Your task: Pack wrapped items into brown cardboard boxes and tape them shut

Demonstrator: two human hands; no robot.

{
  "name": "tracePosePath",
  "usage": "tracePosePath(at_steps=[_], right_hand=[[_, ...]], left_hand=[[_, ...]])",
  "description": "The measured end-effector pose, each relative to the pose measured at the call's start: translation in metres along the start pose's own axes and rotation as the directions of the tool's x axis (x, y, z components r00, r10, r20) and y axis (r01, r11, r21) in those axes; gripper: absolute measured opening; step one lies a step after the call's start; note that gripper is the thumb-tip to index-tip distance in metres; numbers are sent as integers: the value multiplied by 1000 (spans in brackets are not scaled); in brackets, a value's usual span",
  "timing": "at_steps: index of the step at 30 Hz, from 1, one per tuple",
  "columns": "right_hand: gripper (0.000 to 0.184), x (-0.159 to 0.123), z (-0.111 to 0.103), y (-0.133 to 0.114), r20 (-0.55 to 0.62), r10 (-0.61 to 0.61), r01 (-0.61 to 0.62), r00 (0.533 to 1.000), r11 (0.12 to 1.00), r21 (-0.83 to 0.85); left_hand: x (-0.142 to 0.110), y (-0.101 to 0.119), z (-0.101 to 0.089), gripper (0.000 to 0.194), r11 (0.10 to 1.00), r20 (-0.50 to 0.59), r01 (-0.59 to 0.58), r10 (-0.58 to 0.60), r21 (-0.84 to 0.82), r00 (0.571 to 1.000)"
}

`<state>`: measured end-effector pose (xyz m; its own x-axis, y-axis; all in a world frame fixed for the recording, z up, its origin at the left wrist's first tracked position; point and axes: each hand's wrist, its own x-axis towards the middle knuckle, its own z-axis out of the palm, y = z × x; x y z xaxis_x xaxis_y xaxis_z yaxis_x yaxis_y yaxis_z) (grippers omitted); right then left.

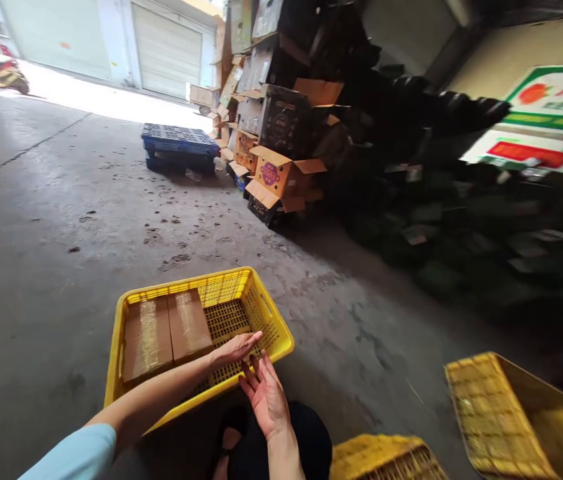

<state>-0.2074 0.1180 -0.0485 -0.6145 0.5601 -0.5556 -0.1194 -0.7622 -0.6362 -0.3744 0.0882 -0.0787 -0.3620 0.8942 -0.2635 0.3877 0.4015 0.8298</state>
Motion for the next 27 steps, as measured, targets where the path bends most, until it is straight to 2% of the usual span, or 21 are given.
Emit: tracePosePath(at_steps=[2, 4, 6, 8, 10, 13, 16, 18, 19, 21, 23, 25, 27], right_hand=[[63, -38, -20, -22, -5, -93, 93, 996, 994, 58], [59, -84, -47, -38, -36, -175, 177, 984, 979, 97], [56, -135, -79, -45, -92, -251, 261, 964, 958, 119], [51, -187, -114, -41, -190, -316, 342, 929, 931, 124], [49, -237, -150, -27, -310, -354, 406, 882, 906, 120], [50, -300, -196, 10, -465, -369, 474, 805, 871, 130], [49, -339, -229, 56, -580, -356, 531, 733, 832, 159], [49, -352, -244, 88, -633, -322, 549, 704, 813, 196], [48, -354, -251, 102, -652, -298, 551, 697, 804, 222], [48, -356, -261, 127, -681, -253, 545, 687, 799, 254], [49, -356, -268, 143, -691, -206, 525, 693, 801, 288], [50, -357, -273, 146, -705, -198, 528, 682, 799, 287], [50, -365, -277, 137, -741, -237, 572, 628, 786, 233]], left_hand=[[-12, 37, 36, 100, 991, 75, -84, 92, -105, 993], [-31, 70, 70, 100, 940, 129, -137, 185, -311, 974], [-55, 100, 103, 92, 895, 238, -160, 277, -416, 931], [-82, 125, 137, 87, 893, 354, -159, 324, -421, 877], [-113, 145, 174, 85, 912, 489, -139, 331, -387, 807], [-164, 160, 232, 81, 927, 660, -127, 343, -354, 668], [-211, 156, 281, 77, 921, 752, -131, 377, -367, 541], [-235, 143, 306, 78, 918, 782, -118, 386, -379, 490], [-244, 135, 316, 78, 920, 793, -109, 381, -377, 475], [-258, 119, 332, 79, 929, 804, -83, 355, -360, 477], [-266, 108, 342, 82, 952, 817, -74, 292, -295, 498], [-270, 106, 350, 83, 973, 825, -19, 204, -229, 528], [-271, 114, 358, 81, 981, 824, 38, 137, -189, 549]])
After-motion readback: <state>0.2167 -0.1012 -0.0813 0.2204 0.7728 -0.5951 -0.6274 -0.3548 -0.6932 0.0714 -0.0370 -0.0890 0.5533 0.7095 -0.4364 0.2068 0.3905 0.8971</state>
